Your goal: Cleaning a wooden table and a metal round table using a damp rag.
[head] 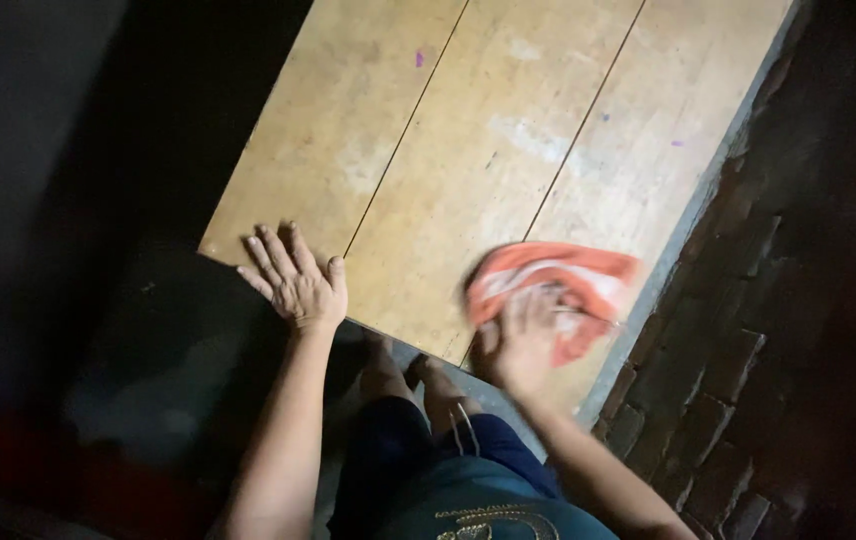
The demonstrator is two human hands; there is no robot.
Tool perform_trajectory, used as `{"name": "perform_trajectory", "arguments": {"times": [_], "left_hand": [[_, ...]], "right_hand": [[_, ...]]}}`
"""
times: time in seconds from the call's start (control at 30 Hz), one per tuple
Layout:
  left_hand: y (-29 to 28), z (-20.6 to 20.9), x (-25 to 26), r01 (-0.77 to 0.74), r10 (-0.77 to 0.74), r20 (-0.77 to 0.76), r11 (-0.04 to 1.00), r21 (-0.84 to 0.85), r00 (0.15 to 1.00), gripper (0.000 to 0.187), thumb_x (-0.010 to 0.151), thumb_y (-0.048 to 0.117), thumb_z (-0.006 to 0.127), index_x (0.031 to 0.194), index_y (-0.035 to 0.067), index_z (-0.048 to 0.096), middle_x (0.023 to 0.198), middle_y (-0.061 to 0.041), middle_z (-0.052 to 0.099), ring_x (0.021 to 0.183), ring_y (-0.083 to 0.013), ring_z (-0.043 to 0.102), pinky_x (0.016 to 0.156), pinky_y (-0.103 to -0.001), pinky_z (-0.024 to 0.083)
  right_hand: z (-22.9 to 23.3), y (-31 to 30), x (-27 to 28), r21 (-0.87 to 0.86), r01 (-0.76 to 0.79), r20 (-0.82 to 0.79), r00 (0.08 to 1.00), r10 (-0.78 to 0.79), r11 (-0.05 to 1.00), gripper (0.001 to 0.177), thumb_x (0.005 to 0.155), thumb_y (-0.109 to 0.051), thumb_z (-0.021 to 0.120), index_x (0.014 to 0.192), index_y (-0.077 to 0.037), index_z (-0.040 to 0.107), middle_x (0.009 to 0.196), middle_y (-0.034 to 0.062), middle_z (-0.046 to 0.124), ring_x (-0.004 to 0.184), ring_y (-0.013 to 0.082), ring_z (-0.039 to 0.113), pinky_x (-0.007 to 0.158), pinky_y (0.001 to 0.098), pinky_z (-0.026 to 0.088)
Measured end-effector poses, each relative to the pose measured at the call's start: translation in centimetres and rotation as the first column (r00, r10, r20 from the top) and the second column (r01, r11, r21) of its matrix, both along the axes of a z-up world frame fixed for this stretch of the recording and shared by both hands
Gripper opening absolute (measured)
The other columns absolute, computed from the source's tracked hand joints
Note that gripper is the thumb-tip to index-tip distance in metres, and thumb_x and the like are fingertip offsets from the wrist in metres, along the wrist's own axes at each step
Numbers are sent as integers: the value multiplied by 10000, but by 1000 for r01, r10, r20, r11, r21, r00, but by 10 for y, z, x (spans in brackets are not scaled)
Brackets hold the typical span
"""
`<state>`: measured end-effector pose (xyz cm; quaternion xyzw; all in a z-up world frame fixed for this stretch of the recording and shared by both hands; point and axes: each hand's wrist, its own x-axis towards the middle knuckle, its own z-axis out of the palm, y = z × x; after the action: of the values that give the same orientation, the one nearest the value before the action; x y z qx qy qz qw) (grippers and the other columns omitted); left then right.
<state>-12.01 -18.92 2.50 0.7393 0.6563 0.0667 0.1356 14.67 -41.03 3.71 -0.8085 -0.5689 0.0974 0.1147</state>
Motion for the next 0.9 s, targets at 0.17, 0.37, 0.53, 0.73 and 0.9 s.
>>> {"name": "perform_trajectory", "arguments": {"times": [0.17,0.37,0.53,0.73,0.9], "left_hand": [[3,0,-1,17,-19,-58,999,-42,998,891,936,513,661,1624,54,330,1701,-279,192,1576,-487,84,1200,-716,-16],[-1,-8,-5,24,-27,-53,998,-50,998,841,962,531,651,1610,83,356,1700,-274,214,1577,-482,96,1204,-718,-9],[4,5,1,20,-23,-52,999,-45,998,848,950,543,628,1609,68,387,1703,-282,199,1580,-488,81,1207,-730,-8],[-34,60,62,232,-208,345,972,-29,915,929,869,533,758,1597,134,343,1706,-298,122,1588,-510,40,1204,-750,-11],[-56,134,136,695,-504,644,717,-60,576,887,622,344,904,1386,71,545,1493,-271,453,1433,-538,209,1098,-714,142]], "right_hand": [[33,68,-65,-63,-350,-182,925,334,935,701,830,-410,731,1418,-74,550,1469,262,499,1417,494,365,1177,646,231],[39,141,4,44,-375,-182,908,377,926,608,822,-302,737,1378,-84,624,1432,259,556,1366,463,473,1150,588,356],[19,103,84,188,134,-347,936,-61,973,344,983,-173,663,1288,-13,668,1431,270,570,1337,404,530,1148,480,411],[78,17,111,-197,367,-923,244,-299,909,371,1134,-234,488,1376,-13,663,902,41,557,800,137,499,731,285,432],[101,-49,129,-364,104,-918,128,-375,926,464,1137,-262,481,1387,41,728,778,94,627,604,156,481,553,303,368]]}}
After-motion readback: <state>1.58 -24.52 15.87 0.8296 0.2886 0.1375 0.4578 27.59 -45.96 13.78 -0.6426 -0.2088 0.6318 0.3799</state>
